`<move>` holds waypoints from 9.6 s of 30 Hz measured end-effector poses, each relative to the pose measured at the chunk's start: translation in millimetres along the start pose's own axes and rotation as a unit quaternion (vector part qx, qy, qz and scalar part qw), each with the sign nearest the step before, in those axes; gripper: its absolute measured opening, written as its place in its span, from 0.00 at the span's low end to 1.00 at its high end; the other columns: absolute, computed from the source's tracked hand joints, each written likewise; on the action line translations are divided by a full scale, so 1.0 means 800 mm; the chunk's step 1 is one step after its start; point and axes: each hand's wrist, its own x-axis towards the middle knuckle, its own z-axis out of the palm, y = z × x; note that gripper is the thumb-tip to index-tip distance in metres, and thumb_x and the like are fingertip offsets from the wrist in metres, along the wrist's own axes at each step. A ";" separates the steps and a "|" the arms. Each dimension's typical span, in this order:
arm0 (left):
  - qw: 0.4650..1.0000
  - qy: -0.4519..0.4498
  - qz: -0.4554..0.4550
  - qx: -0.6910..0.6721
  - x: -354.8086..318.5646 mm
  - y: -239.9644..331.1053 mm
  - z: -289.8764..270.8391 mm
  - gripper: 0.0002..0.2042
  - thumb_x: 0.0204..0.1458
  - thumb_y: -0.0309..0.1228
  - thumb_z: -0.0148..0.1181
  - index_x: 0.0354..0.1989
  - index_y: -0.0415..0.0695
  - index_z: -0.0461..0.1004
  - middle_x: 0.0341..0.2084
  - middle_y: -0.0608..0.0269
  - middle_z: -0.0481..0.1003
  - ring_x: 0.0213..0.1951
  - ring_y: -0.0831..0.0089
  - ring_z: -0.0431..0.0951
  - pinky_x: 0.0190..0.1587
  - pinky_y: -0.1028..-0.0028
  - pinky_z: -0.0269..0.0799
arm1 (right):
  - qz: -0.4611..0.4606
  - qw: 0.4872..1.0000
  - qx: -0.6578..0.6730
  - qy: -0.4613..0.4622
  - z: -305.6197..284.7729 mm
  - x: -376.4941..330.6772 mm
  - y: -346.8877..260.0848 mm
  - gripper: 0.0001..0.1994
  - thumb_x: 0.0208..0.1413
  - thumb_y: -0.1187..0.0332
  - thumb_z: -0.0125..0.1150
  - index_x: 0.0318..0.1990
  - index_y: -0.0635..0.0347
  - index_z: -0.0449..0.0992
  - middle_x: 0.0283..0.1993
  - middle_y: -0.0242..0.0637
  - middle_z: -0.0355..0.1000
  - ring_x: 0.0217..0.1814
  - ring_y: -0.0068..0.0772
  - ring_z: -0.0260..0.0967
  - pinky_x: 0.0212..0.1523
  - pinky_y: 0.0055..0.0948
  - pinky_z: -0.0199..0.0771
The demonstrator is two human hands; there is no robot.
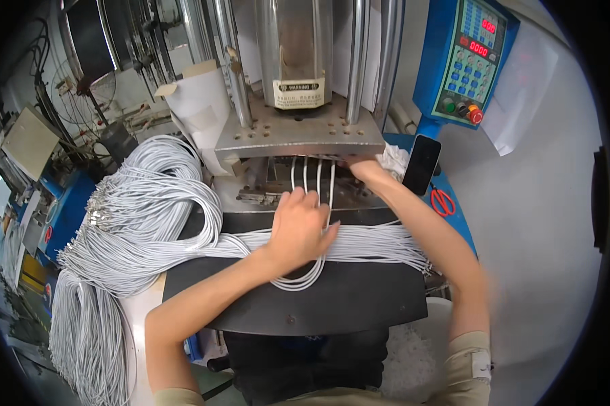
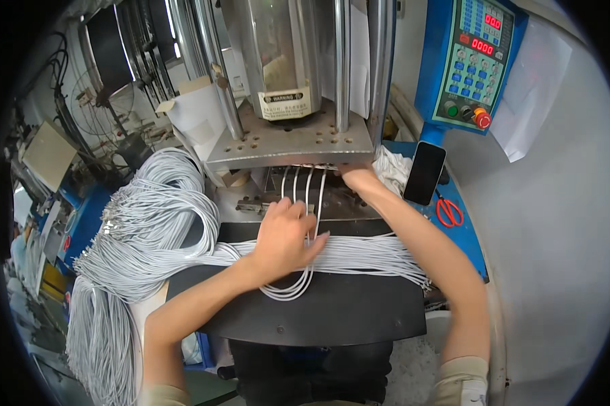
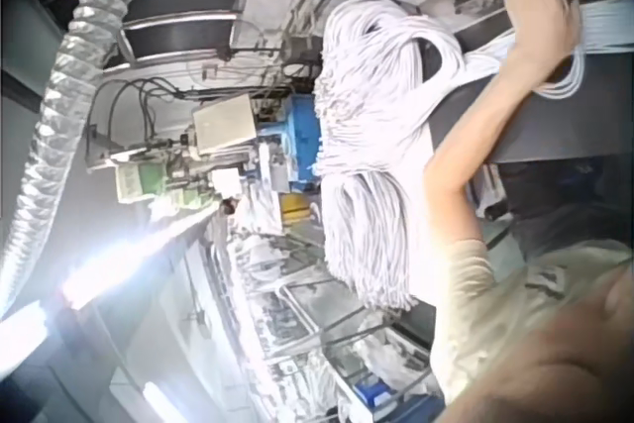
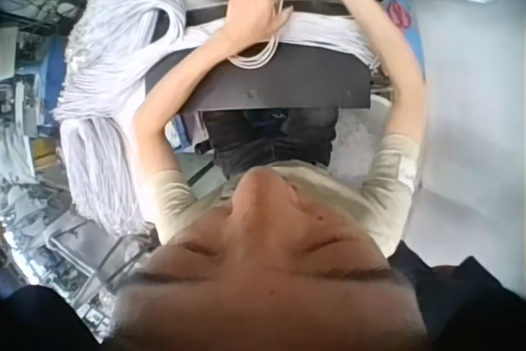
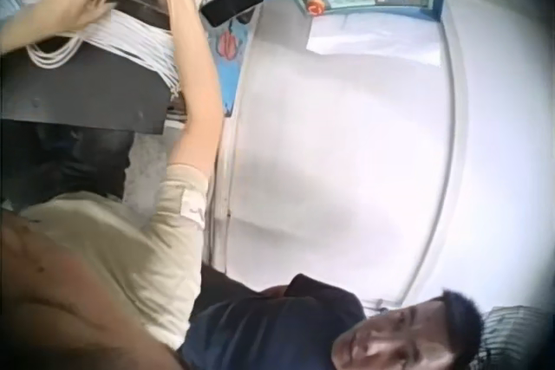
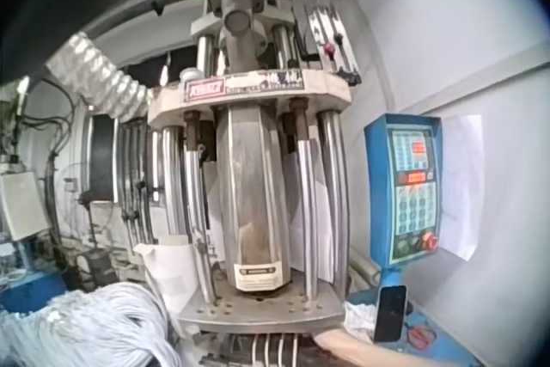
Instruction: The person inserts cable ends into a metal holder, places the holder into a press machine to process them, and removes and organizes the finished cables.
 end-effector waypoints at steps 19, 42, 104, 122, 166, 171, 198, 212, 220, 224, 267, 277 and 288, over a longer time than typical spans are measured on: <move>0.976 -0.101 -0.165 -0.097 0.040 -0.130 0.017 0.46 0.51 0.72 0.56 0.63 0.39 0.74 0.56 0.40 0.77 0.62 0.46 0.74 0.66 0.52 0.66 | -0.337 0.837 -0.429 -0.038 0.026 -0.036 -0.027 0.22 0.62 0.68 0.54 0.64 0.60 0.71 0.68 0.50 0.67 0.71 0.53 0.63 0.69 0.48 0.62; 0.934 -0.124 0.291 -0.165 -0.276 0.097 -0.089 0.17 0.61 0.44 0.62 0.40 0.39 0.81 0.40 0.60 0.81 0.39 0.70 0.79 0.43 0.74 0.75 | -0.317 0.845 -0.303 -0.307 -0.122 -0.368 -0.091 0.43 0.56 0.56 0.68 0.76 0.60 0.55 0.78 0.53 0.52 0.81 0.53 0.51 0.78 0.57 0.47; 0.767 0.131 0.054 -0.626 -0.071 0.049 -0.209 0.22 0.59 0.49 0.67 0.28 0.41 0.72 0.26 0.64 0.71 0.26 0.69 0.76 0.25 0.76 0.71 | -0.244 0.789 -0.490 -0.279 -0.096 -0.412 -0.063 0.54 0.34 0.61 0.80 0.75 0.51 0.60 0.79 0.57 0.47 0.82 0.61 0.42 0.78 0.61 0.43; 0.781 0.184 0.003 -0.597 -0.053 0.027 -0.196 0.19 0.58 0.44 0.68 0.25 0.43 0.70 0.22 0.67 0.72 0.23 0.71 0.75 0.23 0.77 0.66 | -0.254 0.797 -0.479 -0.265 -0.084 -0.411 -0.059 0.53 0.35 0.63 0.79 0.75 0.52 0.60 0.78 0.59 0.49 0.80 0.65 0.45 0.76 0.65 0.47; 0.963 -0.156 -0.059 -0.213 -0.117 0.034 -0.076 0.21 0.44 0.17 0.60 0.51 0.35 0.76 0.50 0.48 0.76 0.58 0.47 0.74 0.60 0.59 0.73 | 0.084 0.818 0.324 -0.468 -0.048 -0.224 -0.188 0.27 0.62 0.64 0.65 0.64 0.69 0.68 0.65 0.50 0.72 0.48 0.43 0.82 0.41 0.36 0.85; 0.986 -0.153 -0.014 0.068 -0.127 -0.083 -0.097 0.18 0.43 0.18 0.61 0.46 0.37 0.79 0.41 0.49 0.79 0.53 0.50 0.76 0.60 0.59 0.73 | -0.252 0.913 -0.051 -0.317 0.023 -0.196 -0.111 0.22 0.61 0.65 0.64 0.59 0.69 0.74 0.62 0.50 0.74 0.55 0.47 0.78 0.54 0.41 0.80; 0.989 -0.081 -0.094 -0.074 -0.136 -0.105 -0.109 0.07 0.53 0.28 0.68 0.34 0.37 0.81 0.40 0.50 0.80 0.49 0.53 0.77 0.52 0.60 0.74 | -0.249 0.838 -0.480 -0.077 -0.072 -0.245 -0.084 0.15 0.44 0.74 0.69 0.41 0.60 0.75 0.36 0.43 0.78 0.41 0.50 0.77 0.42 0.44 0.75; 0.996 -0.034 -0.069 0.043 -0.130 -0.076 -0.064 0.09 0.49 0.28 0.67 0.34 0.38 0.76 0.28 0.49 0.79 0.38 0.51 0.79 0.49 0.57 0.74 | -0.318 0.823 -0.470 0.028 -0.119 -0.273 -0.114 0.13 0.44 0.76 0.67 0.41 0.59 0.78 0.35 0.41 0.76 0.41 0.46 0.74 0.44 0.42 0.71; 0.987 -0.061 -0.146 0.008 -0.107 -0.046 -0.038 0.12 0.52 0.32 0.64 0.40 0.36 0.77 0.21 0.46 0.76 0.26 0.46 0.78 0.32 0.56 0.75 | -0.349 0.775 -0.524 0.044 -0.136 -0.261 -0.109 0.13 0.47 0.72 0.68 0.43 0.60 0.79 0.37 0.43 0.78 0.44 0.45 0.75 0.47 0.41 0.71; 0.983 -0.076 -0.164 -0.040 -0.086 -0.028 -0.029 0.13 0.52 0.32 0.62 0.41 0.35 0.79 0.21 0.44 0.77 0.25 0.46 0.79 0.30 0.55 0.75 | -0.285 0.808 -0.511 -0.070 -0.125 -0.253 -0.090 0.15 0.49 0.69 0.69 0.45 0.59 0.79 0.41 0.43 0.78 0.47 0.47 0.74 0.53 0.43 0.70; 0.873 -0.256 -0.230 -0.345 -0.097 0.030 -0.118 0.15 0.52 0.35 0.75 0.37 0.38 0.77 0.21 0.68 0.77 0.26 0.80 0.77 0.30 0.74 0.73 | -0.080 0.880 -0.468 0.017 -0.194 -0.253 -0.110 0.07 0.58 0.70 0.61 0.39 0.63 0.76 0.46 0.45 0.75 0.46 0.50 0.74 0.44 0.46 0.74; 0.637 -0.245 -0.411 -0.605 -0.131 0.062 -0.057 0.13 0.71 0.33 0.53 0.51 0.34 0.75 0.28 0.60 0.80 0.25 0.80 0.74 0.31 0.80 0.70 | -0.266 0.826 -0.490 -0.085 -0.118 -0.314 -0.106 0.19 0.49 0.78 0.64 0.51 0.61 0.76 0.46 0.46 0.74 0.47 0.50 0.74 0.48 0.44 0.75; 0.576 -0.164 -0.390 -0.699 -0.143 0.063 -0.052 0.11 0.68 0.30 0.57 0.50 0.33 0.74 0.33 0.56 0.83 0.28 0.76 0.79 0.38 0.77 0.75 | -0.213 0.904 -0.302 -0.217 -0.133 -0.277 -0.100 0.28 0.57 0.70 0.68 0.65 0.63 0.69 0.66 0.50 0.70 0.65 0.53 0.70 0.62 0.41 0.72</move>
